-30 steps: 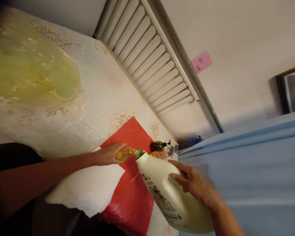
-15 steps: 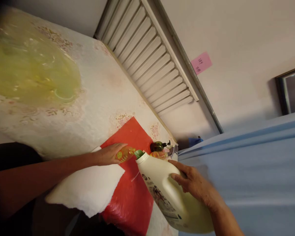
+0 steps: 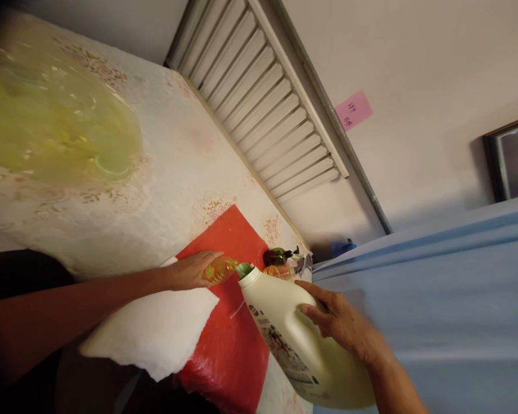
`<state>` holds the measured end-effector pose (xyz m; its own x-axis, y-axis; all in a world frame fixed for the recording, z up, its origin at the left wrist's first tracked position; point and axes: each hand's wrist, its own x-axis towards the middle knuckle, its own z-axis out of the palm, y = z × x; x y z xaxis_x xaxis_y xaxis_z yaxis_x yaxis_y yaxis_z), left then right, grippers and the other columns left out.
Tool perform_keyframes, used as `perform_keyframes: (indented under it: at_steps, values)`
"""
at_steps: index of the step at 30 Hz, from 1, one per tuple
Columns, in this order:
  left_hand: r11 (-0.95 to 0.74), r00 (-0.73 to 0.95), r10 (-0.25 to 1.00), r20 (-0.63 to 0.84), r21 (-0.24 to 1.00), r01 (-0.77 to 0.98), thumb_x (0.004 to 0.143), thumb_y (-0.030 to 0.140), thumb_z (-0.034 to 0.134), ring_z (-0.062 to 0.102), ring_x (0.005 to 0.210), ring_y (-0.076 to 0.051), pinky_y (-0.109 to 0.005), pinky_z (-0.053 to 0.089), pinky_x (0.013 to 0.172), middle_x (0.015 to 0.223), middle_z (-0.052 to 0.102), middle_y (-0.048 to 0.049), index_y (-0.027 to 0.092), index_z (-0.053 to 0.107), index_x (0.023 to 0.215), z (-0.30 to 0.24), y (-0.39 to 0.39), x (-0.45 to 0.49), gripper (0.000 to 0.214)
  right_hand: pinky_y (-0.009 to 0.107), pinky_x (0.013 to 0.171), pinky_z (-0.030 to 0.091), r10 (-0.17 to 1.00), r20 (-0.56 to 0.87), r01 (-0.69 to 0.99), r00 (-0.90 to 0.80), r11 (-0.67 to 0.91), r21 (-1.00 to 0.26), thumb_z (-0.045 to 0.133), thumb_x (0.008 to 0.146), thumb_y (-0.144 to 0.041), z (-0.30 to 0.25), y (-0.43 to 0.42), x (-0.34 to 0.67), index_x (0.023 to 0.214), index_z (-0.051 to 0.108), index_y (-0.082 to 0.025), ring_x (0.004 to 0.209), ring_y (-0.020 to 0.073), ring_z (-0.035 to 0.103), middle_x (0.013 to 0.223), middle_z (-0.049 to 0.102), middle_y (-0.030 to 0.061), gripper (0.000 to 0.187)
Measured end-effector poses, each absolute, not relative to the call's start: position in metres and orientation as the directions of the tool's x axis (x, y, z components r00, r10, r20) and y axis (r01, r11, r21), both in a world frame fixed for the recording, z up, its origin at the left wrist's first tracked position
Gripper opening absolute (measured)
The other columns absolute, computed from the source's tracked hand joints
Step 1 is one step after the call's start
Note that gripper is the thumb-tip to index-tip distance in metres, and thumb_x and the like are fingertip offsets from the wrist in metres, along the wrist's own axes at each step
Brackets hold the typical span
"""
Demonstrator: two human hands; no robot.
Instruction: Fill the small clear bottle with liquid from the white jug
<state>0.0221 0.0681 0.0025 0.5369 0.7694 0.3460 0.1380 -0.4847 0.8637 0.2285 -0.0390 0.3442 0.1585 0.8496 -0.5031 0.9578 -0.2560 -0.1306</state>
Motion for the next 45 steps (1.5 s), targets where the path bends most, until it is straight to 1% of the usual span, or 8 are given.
perform_keyframes:
  at_steps: [5, 10, 16, 25, 30, 37, 41, 45]
  values:
    - [-0.475, 0.541, 0.771, 0.336, 0.869, 0.138, 0.075, 0.035, 0.068, 0.047, 0.133, -0.032, -0.042, 0.04, 0.108, 0.144, 0.051, -0.0095, 0.027, 0.036, 0.143, 0.0027, 0.0685, 0.0213, 0.075, 0.03, 0.059, 0.045, 0.845, -0.51, 0.956, 0.16, -0.261, -0.133, 0.056, 0.088, -0.049, 0.3436, -0.0386, 0.2323, 0.142, 0.051, -0.023, 0.06, 0.015, 0.051, 0.077, 0.063, 0.0018, 0.06]
    - [-0.475, 0.539, 0.774, 0.334, 0.868, 0.144, 0.076, 0.036, 0.069, 0.048, 0.132, -0.031, -0.043, 0.04, 0.107, 0.143, 0.052, -0.0091, 0.029, 0.034, 0.144, 0.0017, 0.0683, 0.0217, 0.077, 0.03, 0.061, 0.045, 0.843, -0.516, 0.956, 0.154, -0.259, -0.138, 0.056, 0.089, -0.049, 0.3431, -0.0383, 0.2341, 0.144, 0.049, -0.023, 0.062, 0.0149, 0.052, 0.086, 0.066, 0.0032, 0.061]
    - [-0.486, 0.534, 0.772, 0.346, 0.862, 0.144, 0.077, 0.038, 0.068, 0.048, 0.132, -0.03, -0.04, 0.04, 0.107, 0.143, 0.052, -0.0086, 0.028, 0.035, 0.143, 0.001, 0.0681, 0.0228, 0.075, 0.03, 0.061, 0.043, 0.848, -0.503, 0.957, 0.165, -0.261, -0.126, 0.056, 0.088, -0.049, 0.3431, -0.0382, 0.2335, 0.143, 0.051, -0.023, 0.062, 0.0156, 0.051, 0.075, 0.062, 0.0001, 0.061]
    - [-0.494, 0.529, 0.771, 0.355, 0.857, 0.145, 0.078, 0.039, 0.068, 0.049, 0.13, -0.031, -0.041, 0.041, 0.106, 0.141, 0.053, -0.0095, 0.027, 0.036, 0.142, 0.0009, 0.0678, 0.0227, 0.073, 0.03, 0.063, 0.043, 0.84, -0.514, 0.962, 0.175, -0.257, -0.092, 0.055, 0.089, -0.048, 0.3438, -0.0372, 0.235, 0.144, 0.049, -0.024, 0.061, 0.0152, 0.051, 0.071, 0.058, -0.0009, 0.06]
    - [-0.486, 0.529, 0.773, 0.35, 0.863, 0.139, 0.077, 0.039, 0.07, 0.049, 0.13, -0.031, -0.041, 0.041, 0.106, 0.142, 0.052, -0.0123, 0.023, 0.035, 0.142, -0.0004, 0.0684, 0.023, 0.076, 0.03, 0.062, 0.042, 0.835, -0.522, 0.959, 0.175, -0.265, -0.103, 0.055, 0.09, -0.048, 0.3451, -0.0376, 0.2312, 0.144, 0.049, -0.024, 0.062, 0.0155, 0.05, 0.073, 0.057, -0.0007, 0.06]
    - [-0.514, 0.545, 0.75, 0.373, 0.848, 0.127, 0.079, 0.038, 0.068, 0.048, 0.131, -0.031, -0.042, 0.04, 0.106, 0.141, 0.052, -0.0107, 0.026, 0.035, 0.143, -0.0003, 0.0682, 0.0216, 0.073, 0.03, 0.062, 0.041, 0.835, -0.519, 0.959, 0.182, -0.267, -0.094, 0.054, 0.09, -0.048, 0.3448, -0.0377, 0.2301, 0.144, 0.048, -0.022, 0.061, 0.0149, 0.048, 0.068, 0.053, -0.0019, 0.06]
    - [-0.502, 0.542, 0.761, 0.357, 0.853, 0.143, 0.079, 0.04, 0.068, 0.048, 0.131, -0.031, -0.041, 0.04, 0.107, 0.142, 0.051, -0.0111, 0.025, 0.033, 0.143, -0.0013, 0.0687, 0.0222, 0.074, 0.03, 0.062, 0.041, 0.835, -0.518, 0.958, 0.184, -0.27, -0.094, 0.055, 0.09, -0.049, 0.3442, -0.0372, 0.2322, 0.144, 0.048, -0.023, 0.062, 0.0147, 0.048, 0.071, 0.055, -0.0012, 0.06]
    - [-0.515, 0.552, 0.756, 0.351, 0.84, 0.171, 0.079, 0.037, 0.068, 0.047, 0.133, -0.029, -0.039, 0.039, 0.109, 0.144, 0.05, -0.0119, 0.022, 0.032, 0.144, -0.0012, 0.069, 0.0222, 0.076, 0.029, 0.062, 0.04, 0.838, -0.517, 0.961, 0.174, -0.26, -0.098, 0.055, 0.09, -0.048, 0.3441, -0.0368, 0.2331, 0.144, 0.049, -0.023, 0.061, 0.0144, 0.048, 0.07, 0.055, -0.0016, 0.06]
